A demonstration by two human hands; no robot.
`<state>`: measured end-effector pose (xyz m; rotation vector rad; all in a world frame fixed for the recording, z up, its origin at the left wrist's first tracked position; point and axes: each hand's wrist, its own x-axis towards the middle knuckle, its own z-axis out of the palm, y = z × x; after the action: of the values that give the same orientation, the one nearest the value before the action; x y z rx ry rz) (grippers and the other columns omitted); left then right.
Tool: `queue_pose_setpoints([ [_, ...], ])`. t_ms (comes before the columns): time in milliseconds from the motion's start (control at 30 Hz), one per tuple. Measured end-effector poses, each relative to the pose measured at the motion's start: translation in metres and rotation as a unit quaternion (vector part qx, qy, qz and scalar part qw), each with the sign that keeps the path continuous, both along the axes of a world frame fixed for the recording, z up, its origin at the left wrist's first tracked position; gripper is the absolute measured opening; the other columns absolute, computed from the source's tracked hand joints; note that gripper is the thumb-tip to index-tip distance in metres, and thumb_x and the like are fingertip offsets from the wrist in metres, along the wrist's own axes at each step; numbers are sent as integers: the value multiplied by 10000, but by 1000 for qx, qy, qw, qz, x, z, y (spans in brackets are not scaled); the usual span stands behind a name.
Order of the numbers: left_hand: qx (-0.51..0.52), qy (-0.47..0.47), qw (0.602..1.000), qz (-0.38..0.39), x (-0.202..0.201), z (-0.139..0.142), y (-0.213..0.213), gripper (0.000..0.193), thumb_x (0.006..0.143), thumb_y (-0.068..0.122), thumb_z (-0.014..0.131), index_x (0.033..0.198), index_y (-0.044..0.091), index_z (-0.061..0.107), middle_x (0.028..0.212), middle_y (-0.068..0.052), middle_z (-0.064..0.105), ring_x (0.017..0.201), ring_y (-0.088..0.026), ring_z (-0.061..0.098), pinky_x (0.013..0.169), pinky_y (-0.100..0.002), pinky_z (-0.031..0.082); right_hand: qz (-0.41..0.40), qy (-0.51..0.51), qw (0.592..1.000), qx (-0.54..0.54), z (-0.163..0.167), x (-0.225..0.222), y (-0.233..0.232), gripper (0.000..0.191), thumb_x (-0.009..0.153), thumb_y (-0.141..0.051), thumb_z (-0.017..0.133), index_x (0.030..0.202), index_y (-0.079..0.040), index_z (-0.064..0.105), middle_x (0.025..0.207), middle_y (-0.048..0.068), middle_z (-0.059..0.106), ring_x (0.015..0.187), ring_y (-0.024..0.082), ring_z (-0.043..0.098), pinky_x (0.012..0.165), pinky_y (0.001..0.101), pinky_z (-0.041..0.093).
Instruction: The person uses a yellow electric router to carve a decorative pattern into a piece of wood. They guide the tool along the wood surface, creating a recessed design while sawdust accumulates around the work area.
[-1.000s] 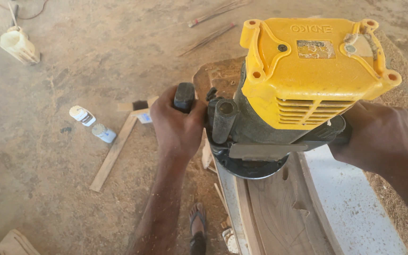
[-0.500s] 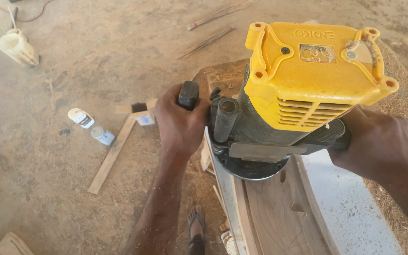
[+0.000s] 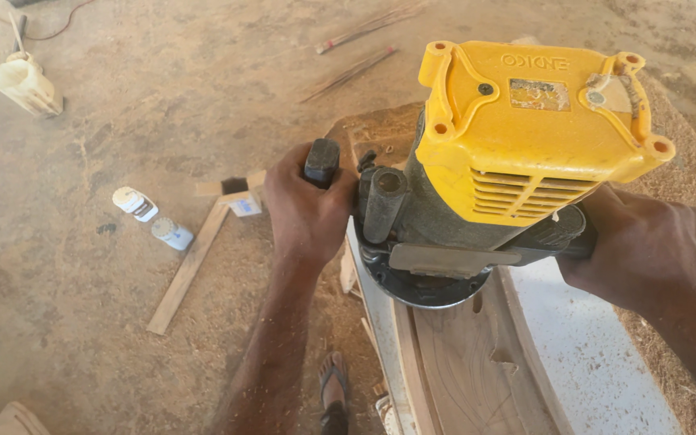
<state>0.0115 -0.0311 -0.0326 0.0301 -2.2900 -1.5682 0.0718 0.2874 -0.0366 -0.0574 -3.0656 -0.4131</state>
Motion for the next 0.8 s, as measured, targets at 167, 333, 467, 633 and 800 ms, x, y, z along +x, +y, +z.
queue_pose_setpoints([
  [167,-7,13,1000,-5,-2,-1,2,153,760,125,668,747,-16,611,578,-49,559,555,-134,520,538,-348,441,12,17,1000,-5,1,1,-1,378,799,-429,725,1132,-264,657,714,-62,693,608,143,702,609,350,598],
  [333,30,-17,999,-16,-1,0,6,140,760,117,668,783,-15,628,610,-50,579,581,-126,525,534,-343,447,-39,-11,999,21,6,2,-7,453,754,-491,753,1156,-303,664,785,-56,730,681,154,732,654,347,594],
  [467,25,-17,999,-15,-1,2,6,142,765,120,669,788,-15,634,608,-52,587,578,-129,535,537,-342,451,-66,-47,997,7,11,1,-7,436,779,-480,747,1171,-303,670,805,-52,745,703,159,744,652,337,602],
  [633,19,9,1000,-9,-1,1,7,147,760,126,674,798,-12,645,605,-44,594,569,-131,553,552,-337,463,-20,9,1000,10,11,0,-7,417,749,-469,756,1121,-292,691,822,-55,747,719,159,745,658,335,594],
  [800,9,11,1000,-5,-3,-1,4,145,761,122,672,797,-17,650,608,-53,588,577,-135,540,552,-339,455,-36,-16,999,-15,10,-4,-6,471,736,-445,775,1173,-301,677,802,-40,741,688,169,739,630,342,595],
])
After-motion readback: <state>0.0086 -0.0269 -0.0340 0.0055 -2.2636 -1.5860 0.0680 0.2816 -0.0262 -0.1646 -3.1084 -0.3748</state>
